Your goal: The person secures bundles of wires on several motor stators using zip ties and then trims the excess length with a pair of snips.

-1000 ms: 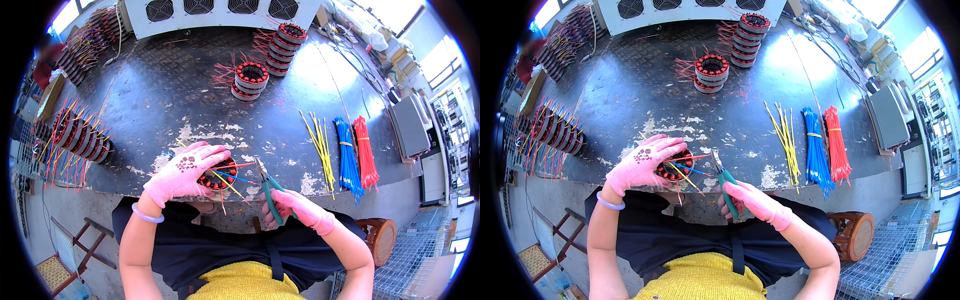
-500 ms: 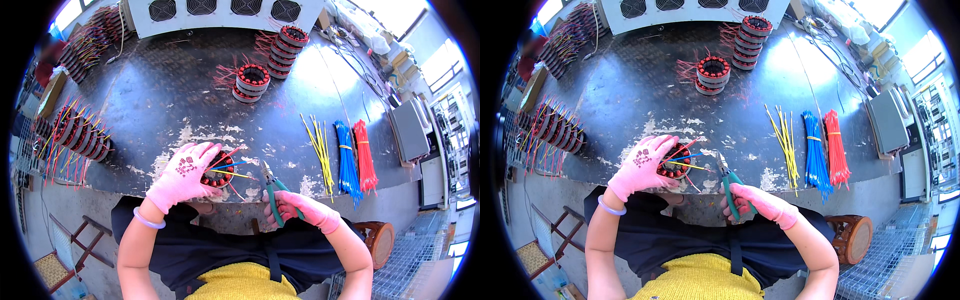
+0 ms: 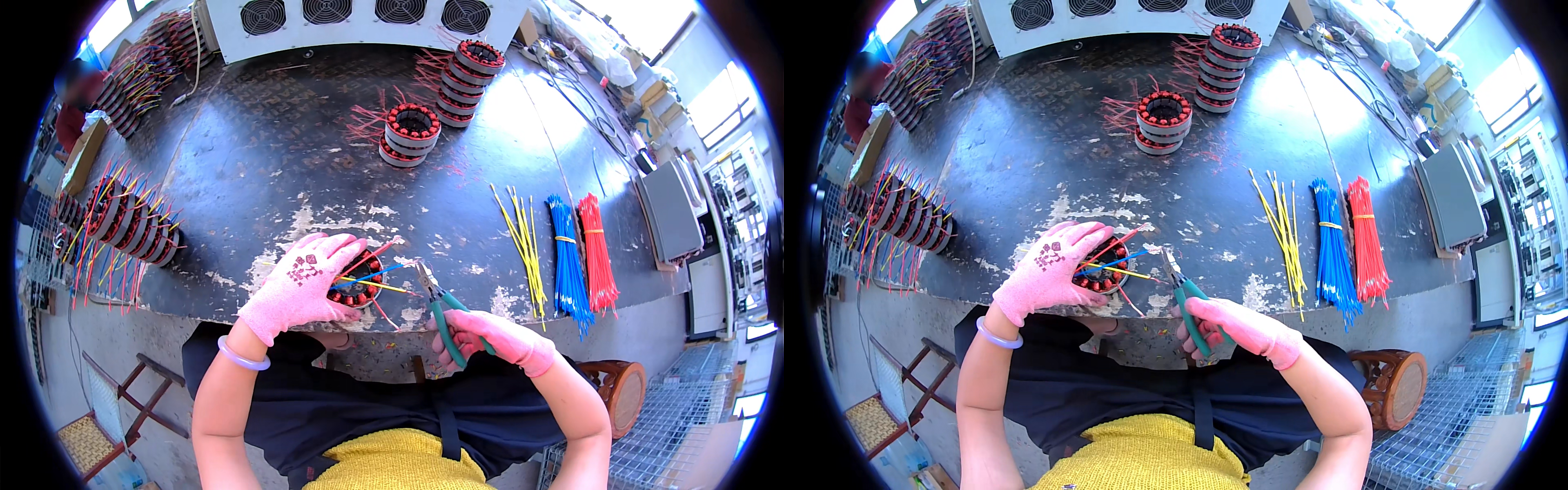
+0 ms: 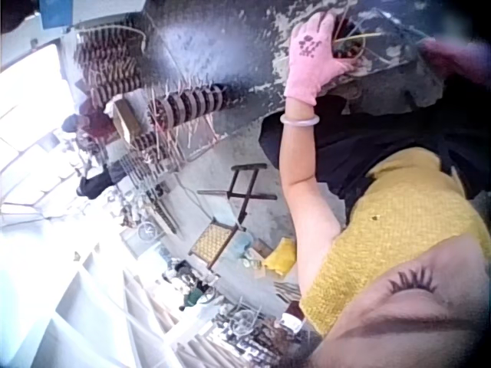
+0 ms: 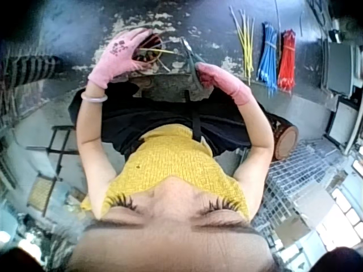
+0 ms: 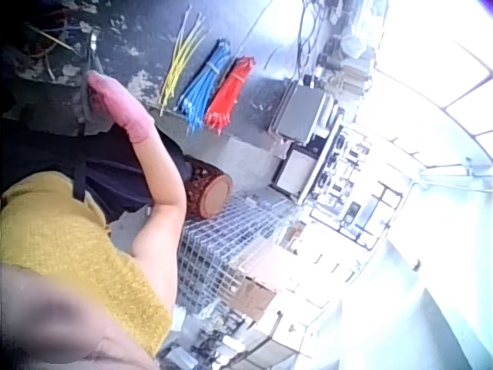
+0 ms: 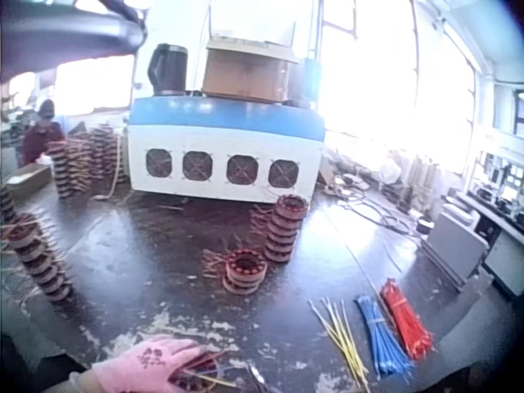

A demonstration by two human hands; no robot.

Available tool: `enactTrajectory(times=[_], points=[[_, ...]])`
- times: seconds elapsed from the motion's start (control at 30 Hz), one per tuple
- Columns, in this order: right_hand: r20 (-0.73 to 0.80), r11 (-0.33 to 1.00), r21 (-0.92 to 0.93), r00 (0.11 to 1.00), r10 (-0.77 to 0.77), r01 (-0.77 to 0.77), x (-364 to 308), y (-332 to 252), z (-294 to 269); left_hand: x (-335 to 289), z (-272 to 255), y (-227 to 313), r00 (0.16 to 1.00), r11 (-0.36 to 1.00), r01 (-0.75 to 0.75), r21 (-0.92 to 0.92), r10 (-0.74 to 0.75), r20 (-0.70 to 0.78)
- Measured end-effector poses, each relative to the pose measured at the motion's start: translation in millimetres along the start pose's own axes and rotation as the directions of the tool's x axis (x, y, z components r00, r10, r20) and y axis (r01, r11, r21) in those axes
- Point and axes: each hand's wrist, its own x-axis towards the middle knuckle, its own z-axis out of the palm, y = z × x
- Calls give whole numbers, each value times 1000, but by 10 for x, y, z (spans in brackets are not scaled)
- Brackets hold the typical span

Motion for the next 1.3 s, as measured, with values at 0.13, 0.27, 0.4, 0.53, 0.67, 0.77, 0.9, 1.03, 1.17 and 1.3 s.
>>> enactTrajectory(times=[0.13, 0.27, 0.4, 0.53, 0.67, 0.77, 0.9, 1.03, 1.17, 1.3], points=[[-5, 1000, 0, 1000, 11, -11, 7, 13, 17, -8, -3, -4, 1000, 1000, 7, 14, -7, -3], [-16, 1000, 4, 1000, -3, 3, 50, -38, 23, -4, -6, 11, 1000, 1000, 15, -9, -15, -1], [-55, 999, -1, 998, -43, 43, 83, -61, 59, -5, -10, 11, 1000, 1000, 15, -25, -15, -3], [-134, 992, -92, 987, -94, 82, 122, -65, 101, -19, 36, -23, 1000, 1000, 5, 10, -5, -26], [-103, 994, -58, 990, -95, 89, 148, -18, -8, 3, -32, 89, 997, 997, 78, 27, -78, -4], [-50, 995, 93, 998, -31, 35, 57, -23, -22, -38, 2, 176, 979, 974, 202, 98, -201, -21], [46, 995, 98, 999, -21, 16, -39, 10, -18, -78, 16, 133, 982, 975, 187, 123, -183, -44], [61, 997, 80, 998, -4, -1, -33, 17, 34, -39, -11, 92, 986, 986, 163, 45, -162, -29], [55, 998, 65, 998, -20, 17, 52, -9, 54, -20, -50, 110, 986, 985, 169, 33, -169, -2], [39, 994, 105, 998, -43, 38, 127, -10, 73, -31, -32, 106, 986, 986, 163, 26, -162, -26]])
